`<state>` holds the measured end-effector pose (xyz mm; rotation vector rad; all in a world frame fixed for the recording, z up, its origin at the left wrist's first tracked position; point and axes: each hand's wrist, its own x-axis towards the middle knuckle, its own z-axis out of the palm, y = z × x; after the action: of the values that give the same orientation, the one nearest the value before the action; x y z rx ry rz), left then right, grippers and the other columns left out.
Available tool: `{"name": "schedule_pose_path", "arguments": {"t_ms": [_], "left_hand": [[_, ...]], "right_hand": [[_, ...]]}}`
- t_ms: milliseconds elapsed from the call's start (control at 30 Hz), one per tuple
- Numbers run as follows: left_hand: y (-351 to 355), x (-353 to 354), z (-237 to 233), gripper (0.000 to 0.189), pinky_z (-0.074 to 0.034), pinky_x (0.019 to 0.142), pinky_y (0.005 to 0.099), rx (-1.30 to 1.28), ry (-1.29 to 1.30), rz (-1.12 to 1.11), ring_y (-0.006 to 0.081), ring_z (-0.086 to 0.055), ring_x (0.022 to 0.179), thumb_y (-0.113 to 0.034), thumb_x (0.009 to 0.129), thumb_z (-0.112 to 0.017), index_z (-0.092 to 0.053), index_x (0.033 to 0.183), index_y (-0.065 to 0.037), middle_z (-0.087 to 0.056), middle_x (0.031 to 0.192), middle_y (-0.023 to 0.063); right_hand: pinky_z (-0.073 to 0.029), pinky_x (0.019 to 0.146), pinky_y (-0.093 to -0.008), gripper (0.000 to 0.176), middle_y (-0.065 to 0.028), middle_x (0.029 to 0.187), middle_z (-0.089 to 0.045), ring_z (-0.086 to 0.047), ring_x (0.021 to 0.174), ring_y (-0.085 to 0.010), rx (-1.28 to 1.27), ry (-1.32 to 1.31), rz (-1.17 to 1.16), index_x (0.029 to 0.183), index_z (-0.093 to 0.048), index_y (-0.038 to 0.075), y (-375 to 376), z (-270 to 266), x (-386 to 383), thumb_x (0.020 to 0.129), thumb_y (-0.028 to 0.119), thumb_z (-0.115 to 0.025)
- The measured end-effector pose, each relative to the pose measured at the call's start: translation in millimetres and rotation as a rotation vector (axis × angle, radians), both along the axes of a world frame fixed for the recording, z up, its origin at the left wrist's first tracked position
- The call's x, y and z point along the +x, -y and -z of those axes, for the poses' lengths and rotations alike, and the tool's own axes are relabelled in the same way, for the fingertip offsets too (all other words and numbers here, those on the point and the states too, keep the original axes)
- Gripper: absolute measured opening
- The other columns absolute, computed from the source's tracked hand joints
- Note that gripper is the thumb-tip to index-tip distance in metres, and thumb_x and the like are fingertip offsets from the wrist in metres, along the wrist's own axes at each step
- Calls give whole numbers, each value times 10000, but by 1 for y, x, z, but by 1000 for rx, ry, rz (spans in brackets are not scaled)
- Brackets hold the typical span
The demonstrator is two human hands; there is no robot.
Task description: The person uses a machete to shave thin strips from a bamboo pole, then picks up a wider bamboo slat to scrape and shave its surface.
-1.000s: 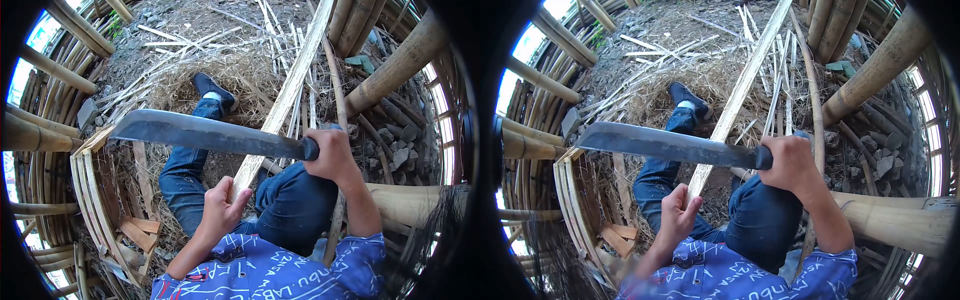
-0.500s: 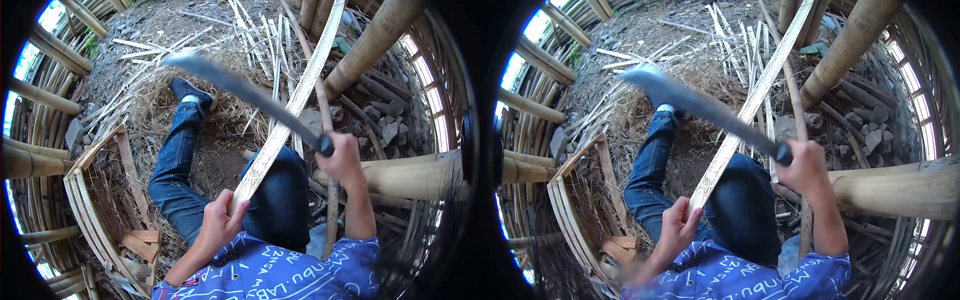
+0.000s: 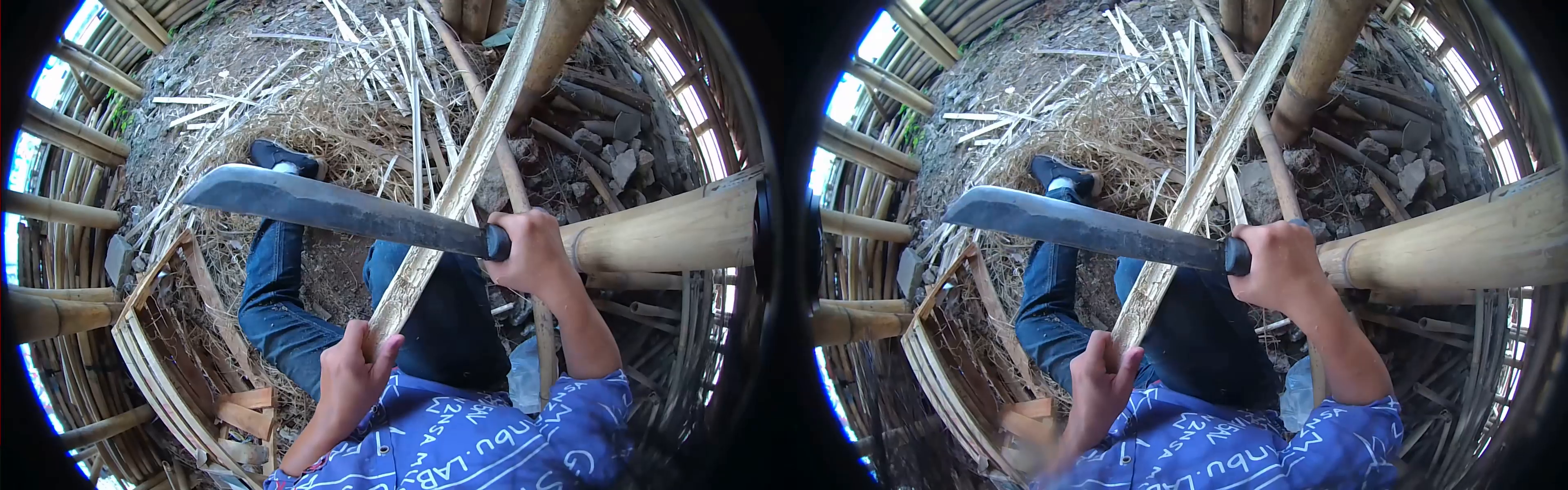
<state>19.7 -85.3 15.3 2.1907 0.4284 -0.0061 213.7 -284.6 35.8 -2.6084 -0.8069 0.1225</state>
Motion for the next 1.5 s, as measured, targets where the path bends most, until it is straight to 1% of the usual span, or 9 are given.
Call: {"name": "schedule_pose_path", "arguments": {"t_ms": [133, 233, 333, 500, 567, 700, 967, 1067, 1500], "left_hand": [[-1, -5, 5, 371, -446, 471, 396, -9, 32, -23, 343, -591, 498, -309, 875, -717, -500, 834, -10, -534, 568, 166], [0, -5, 7, 364, -434, 472, 387, -42, 33, -35, 335, -579, 493, -297, 882, -710, -495, 835, -7, -525, 570, 167], [2, -6, 10, 347, -427, 473, 379, -72, 45, -43, 326, -567, 488, -278, 892, -699, -488, 838, -6, -520, 572, 166], [5, -7, 15, 327, -422, 473, 367, -118, 62, -60, 303, -558, 481, -256, 902, -684, -478, 845, -9, -512, 571, 161], [5, -10, 16, 326, -420, 469, 359, -161, 53, -77, 270, -565, 482, -249, 902, -684, -470, 842, -10, -506, 566, 159], [7, -8, 11, 330, -415, 463, 344, -175, 79, -73, 232, -566, 486, -244, 902, -686, -462, 835, -11, -513, 569, 155], [1, -16, 19, 303, -377, 453, 304, -230, 75, -123, 162, -483, 478, -208, 897, -689, -471, 826, -10, -487, 567, 122], [0, -19, 24, 291, -376, 455, 301, -249, 81, -140, 152, -481, 482, -205, 893, -693, -485, 838, -10, -486, 567, 120], [-7, -23, 22, 267, -375, 454, 298, -217, 87, -127, 143, -505, 475, -190, 891, -688, -499, 843, -8, -499, 556, 106]], "right_hand": [[-537, 681, -438, 156, -160, 658, -653, -666, 693, -357, 8, 70, 57, 776, -690, 71, 7, 0, 21, 655, 167, -707], [-536, 690, -453, 114, -178, 656, -646, -658, 692, -378, 51, 78, 217, 746, -687, 66, 14, -1, 45, 677, 158, -683], [-510, 651, -454, 103, -177, 667, -629, -637, 709, -396, 65, 152, 202, 735, -637, 35, 8, 0, 51, 671, 111, -667], [-504, 683, -456, 113, -190, 706, -639, -639, 761, -397, 91, 192, 184, 741, -645, 37, -3, 1, 68, 674, 125, -670], [-540, 739, -455, 152, -199, 725, -668, -669, 750, -384, 58, 167, 222, 790, -700, 53, -4, -5, 81, 693, 165, -667], [-538, 763, -461, 138, -207, 754, -673, -671, 785, -388, 39, 202, 232, 771, -685, 51, -9, -10, 98, 697, 166, -665], [-528, 795, -480, 142, -205, 786, -682, -669, 820, -392, 4, 275, 272, 813, -696, 74, -21, -26, 127, 720, 164, -638], [-526, 806, -466, 136, -193, 810, -690, -669, 847, -386, -54, 287, 256, 813, -699, 78, -29, -33, 133, 735, 165, -630], [-523, 828, -463, 245, -202, 899, -698, -665, 912, -385, 27, 304, 325, 928, -721, 101, -27, -33, 181, 738, 247, -666]]}}
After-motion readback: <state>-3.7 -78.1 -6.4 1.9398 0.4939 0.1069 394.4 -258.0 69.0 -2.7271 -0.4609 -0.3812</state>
